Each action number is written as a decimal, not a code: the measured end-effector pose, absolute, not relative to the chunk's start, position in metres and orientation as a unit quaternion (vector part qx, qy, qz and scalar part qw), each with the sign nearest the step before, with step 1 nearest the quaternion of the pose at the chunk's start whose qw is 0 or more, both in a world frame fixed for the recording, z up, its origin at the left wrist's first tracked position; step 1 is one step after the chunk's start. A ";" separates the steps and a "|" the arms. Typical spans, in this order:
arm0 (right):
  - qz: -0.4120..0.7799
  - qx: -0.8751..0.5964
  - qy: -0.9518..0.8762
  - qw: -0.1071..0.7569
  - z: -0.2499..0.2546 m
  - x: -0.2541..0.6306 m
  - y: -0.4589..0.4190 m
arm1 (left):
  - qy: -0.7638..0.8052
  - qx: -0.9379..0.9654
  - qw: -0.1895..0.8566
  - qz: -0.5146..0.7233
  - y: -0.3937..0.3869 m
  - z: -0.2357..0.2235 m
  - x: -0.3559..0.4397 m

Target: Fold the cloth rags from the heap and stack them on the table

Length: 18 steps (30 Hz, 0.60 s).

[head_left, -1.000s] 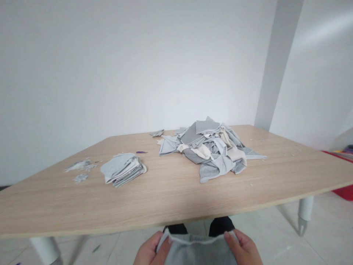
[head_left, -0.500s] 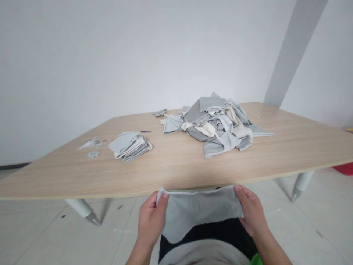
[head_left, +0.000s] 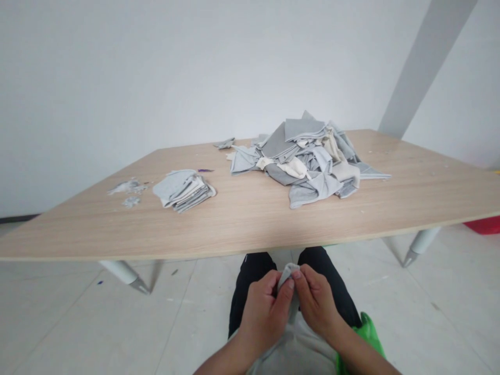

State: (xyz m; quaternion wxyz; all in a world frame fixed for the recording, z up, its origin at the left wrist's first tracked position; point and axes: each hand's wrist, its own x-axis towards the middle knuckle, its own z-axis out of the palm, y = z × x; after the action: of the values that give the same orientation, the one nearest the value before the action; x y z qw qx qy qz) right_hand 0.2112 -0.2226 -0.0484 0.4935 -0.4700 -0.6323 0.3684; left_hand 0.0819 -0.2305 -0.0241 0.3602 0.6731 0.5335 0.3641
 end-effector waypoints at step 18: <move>0.240 -0.509 -0.749 0.351 -0.033 0.229 -0.216 | 0.501 0.783 0.271 0.249 -0.235 -0.022 0.073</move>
State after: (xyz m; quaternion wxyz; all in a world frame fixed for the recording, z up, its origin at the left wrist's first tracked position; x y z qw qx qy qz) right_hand 0.2287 -0.2155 -0.0331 0.3515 -0.5085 -0.7486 0.2396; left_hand 0.0733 -0.2347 -0.0215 0.2715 0.7832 0.5007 0.2493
